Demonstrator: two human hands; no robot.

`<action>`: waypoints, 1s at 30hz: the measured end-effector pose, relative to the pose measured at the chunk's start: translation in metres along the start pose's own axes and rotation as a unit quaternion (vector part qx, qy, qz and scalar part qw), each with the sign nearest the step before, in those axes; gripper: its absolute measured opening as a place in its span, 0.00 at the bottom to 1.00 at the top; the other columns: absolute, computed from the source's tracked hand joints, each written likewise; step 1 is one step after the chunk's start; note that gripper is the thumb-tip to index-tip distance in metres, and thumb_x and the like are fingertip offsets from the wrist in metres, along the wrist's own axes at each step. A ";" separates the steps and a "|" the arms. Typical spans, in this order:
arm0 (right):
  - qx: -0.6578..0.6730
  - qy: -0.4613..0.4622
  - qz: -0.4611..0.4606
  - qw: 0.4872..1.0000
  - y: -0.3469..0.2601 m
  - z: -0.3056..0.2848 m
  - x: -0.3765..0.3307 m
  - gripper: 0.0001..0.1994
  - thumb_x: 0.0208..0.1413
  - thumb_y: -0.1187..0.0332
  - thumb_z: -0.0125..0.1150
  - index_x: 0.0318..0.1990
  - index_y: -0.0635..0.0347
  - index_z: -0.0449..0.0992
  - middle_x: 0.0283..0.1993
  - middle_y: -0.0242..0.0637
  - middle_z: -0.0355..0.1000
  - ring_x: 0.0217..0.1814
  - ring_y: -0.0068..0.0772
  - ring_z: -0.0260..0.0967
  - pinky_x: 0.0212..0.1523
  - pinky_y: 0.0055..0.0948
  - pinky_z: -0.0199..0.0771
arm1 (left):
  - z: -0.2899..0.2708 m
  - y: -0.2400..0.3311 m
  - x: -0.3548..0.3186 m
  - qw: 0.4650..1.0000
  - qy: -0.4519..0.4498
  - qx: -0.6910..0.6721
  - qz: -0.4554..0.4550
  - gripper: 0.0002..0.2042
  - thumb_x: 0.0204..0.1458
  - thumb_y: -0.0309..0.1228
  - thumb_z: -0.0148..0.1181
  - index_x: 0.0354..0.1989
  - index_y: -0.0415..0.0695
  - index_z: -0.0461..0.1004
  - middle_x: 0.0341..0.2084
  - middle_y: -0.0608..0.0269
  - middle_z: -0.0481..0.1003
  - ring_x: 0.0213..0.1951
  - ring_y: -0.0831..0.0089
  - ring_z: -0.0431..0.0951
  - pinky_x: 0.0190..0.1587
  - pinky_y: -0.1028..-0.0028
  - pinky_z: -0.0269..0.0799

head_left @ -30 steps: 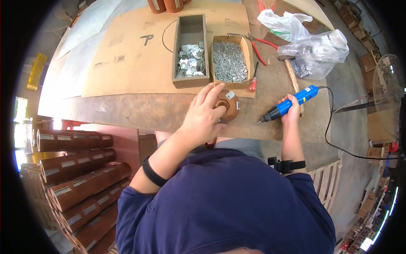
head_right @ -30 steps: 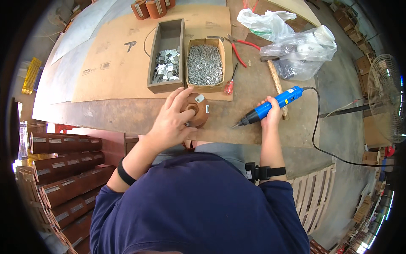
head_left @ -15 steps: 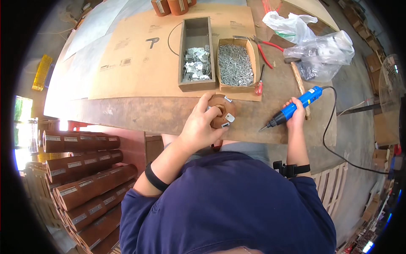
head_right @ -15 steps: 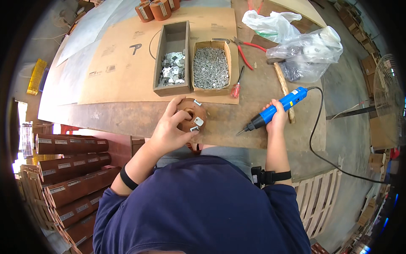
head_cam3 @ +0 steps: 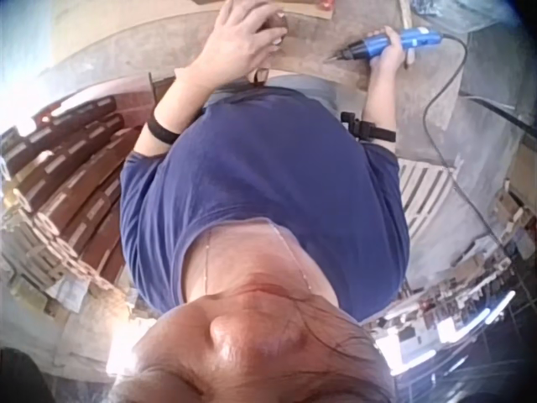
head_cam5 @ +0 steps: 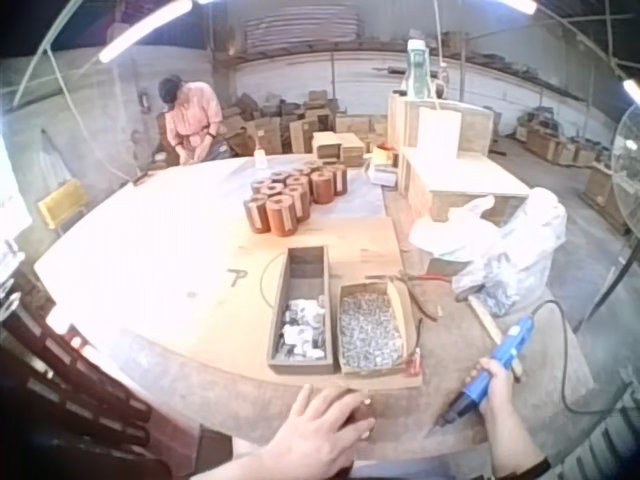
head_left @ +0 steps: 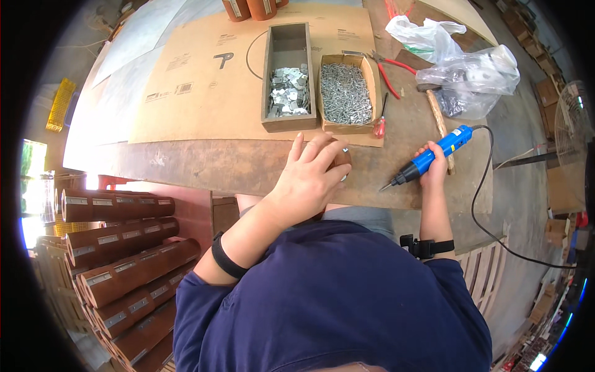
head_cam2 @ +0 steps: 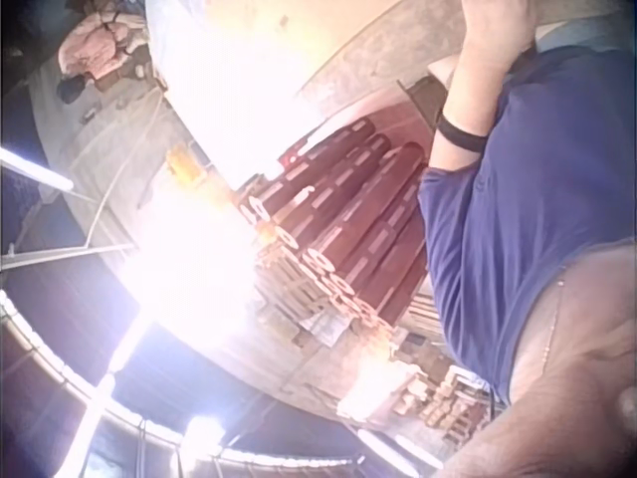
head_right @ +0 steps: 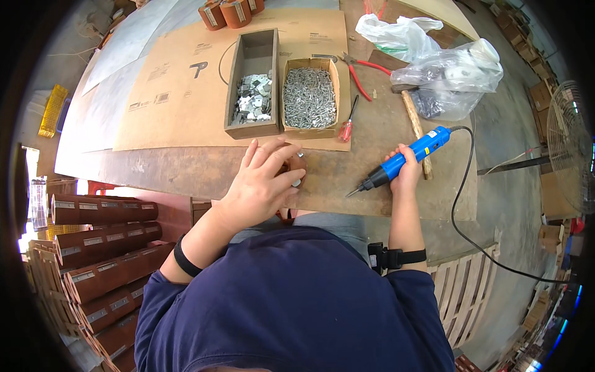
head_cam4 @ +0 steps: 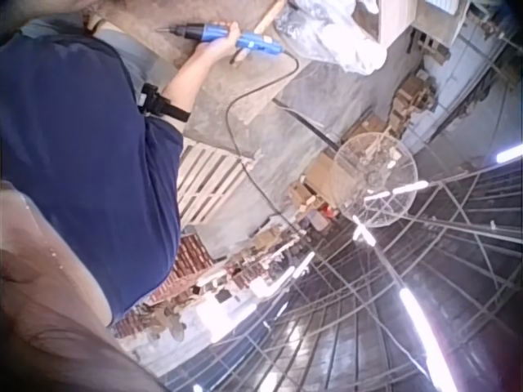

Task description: Using an electric screwdriver and hammer to attach small metal clips and fasteners to circular wooden bases.

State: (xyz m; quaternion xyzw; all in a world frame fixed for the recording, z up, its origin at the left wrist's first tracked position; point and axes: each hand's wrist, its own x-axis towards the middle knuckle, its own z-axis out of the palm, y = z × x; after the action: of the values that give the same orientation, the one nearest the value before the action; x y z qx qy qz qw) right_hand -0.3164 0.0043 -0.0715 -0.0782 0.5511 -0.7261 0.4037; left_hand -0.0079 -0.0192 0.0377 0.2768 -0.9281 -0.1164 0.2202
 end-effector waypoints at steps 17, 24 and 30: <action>0.000 0.002 -0.002 1.000 0.001 0.000 0.001 0.08 0.43 0.69 0.57 0.28 0.61 0.65 0.23 0.34 0.64 0.24 0.29 0.64 0.27 0.30 0.69 | -0.001 0.003 -0.016 0.997 0.058 0.003 -0.042 0.10 0.35 0.25 0.59 0.30 0.48 0.74 0.33 0.69 0.70 0.41 0.68 0.68 0.56 0.52 0.50; 0.005 0.013 -0.003 1.000 0.001 0.002 0.000 0.09 0.42 0.71 0.57 0.30 0.62 0.65 0.24 0.35 0.64 0.24 0.30 0.65 0.25 0.32 0.70 | -0.009 -0.006 -0.009 0.989 0.093 -0.058 -0.096 0.10 0.35 0.20 0.57 0.29 0.48 0.73 0.26 0.69 0.70 0.34 0.69 0.71 0.54 0.56 0.54; 0.003 0.013 0.004 1.000 0.002 0.001 0.001 0.10 0.42 0.71 0.58 0.31 0.62 0.65 0.25 0.35 0.65 0.24 0.29 0.65 0.25 0.32 0.70 | 0.004 -0.005 -0.015 0.988 0.121 -0.059 -0.070 0.11 0.35 0.20 0.57 0.29 0.47 0.73 0.24 0.71 0.73 0.36 0.71 0.72 0.56 0.56 0.52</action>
State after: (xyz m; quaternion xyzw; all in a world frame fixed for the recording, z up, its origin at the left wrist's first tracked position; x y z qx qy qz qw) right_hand -0.3161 0.0030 -0.0730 -0.0649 0.5542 -0.7273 0.3997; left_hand 0.0037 -0.0142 0.0271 0.3394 -0.8645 -0.1516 0.3384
